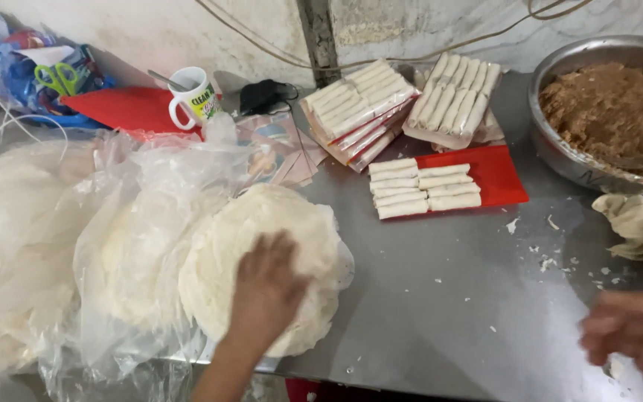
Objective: Wrapping spring rolls by placing filling on a wrapper and rolling it tightly.
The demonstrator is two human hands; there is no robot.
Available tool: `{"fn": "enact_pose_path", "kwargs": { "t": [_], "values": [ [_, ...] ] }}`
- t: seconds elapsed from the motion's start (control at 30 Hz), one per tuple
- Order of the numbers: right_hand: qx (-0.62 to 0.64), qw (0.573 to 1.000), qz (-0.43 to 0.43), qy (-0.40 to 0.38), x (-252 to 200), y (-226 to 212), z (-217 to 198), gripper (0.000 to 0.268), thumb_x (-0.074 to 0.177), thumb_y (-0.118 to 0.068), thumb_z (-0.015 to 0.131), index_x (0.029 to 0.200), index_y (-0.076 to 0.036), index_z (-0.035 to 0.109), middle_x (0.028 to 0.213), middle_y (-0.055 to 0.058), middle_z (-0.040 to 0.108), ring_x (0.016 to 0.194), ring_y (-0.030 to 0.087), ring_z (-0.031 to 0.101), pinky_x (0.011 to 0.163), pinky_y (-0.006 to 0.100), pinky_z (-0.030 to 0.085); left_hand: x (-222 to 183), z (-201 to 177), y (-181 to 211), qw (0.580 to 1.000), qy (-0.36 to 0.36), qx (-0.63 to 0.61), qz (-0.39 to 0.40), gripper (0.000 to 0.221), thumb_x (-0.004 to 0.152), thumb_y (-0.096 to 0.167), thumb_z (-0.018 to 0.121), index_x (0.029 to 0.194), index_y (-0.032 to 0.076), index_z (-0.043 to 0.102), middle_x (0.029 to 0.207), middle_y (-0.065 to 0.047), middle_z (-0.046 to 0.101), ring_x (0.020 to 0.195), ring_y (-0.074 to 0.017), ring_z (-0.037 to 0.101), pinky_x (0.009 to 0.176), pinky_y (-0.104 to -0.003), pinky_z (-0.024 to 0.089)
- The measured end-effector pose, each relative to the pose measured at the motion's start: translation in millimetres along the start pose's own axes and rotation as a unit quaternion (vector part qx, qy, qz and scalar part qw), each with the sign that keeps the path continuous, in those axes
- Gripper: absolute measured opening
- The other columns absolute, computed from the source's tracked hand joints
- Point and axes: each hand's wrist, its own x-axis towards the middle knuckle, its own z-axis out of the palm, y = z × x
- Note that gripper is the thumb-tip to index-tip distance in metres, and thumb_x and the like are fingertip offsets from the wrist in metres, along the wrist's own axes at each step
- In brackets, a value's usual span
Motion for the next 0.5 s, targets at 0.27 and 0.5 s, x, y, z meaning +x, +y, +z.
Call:
{"fn": "enact_pose_path", "kwargs": {
  "t": [0.27,0.5],
  "values": [
    [-0.239,0.933,0.174,0.204,-58,-157,266,0.031,0.087,0.007,0.069,0.112,0.008,0.087,0.104,0.022,0.09,0.106,0.025,0.083,0.101,0.034,0.055,23,22,-77,0.941,-0.146,-0.019,-0.304,0.063,0.089,0.03,0.055,0.146,0.005,0.05,0.127,-0.027,0.059,0.109,-0.0543,0.055,0.097,-0.063,0.045],
    [-0.343,0.938,0.043,-0.01,-57,-135,258,0.073,0.074,-0.023,0.085,0.143,-0.026,0.061,0.138,-0.005,0.064,0.115,0.013,0.063,0.097,0.033,0.053,62,-41,78,0.874,-0.174,-0.404,-0.203,0.034,0.084,0.014,0.067,0.115,0.019,0.08,0.095,0.002,0.069,0.079,-0.0111,0.067,0.077,-0.023,0.052]
  ]
}}
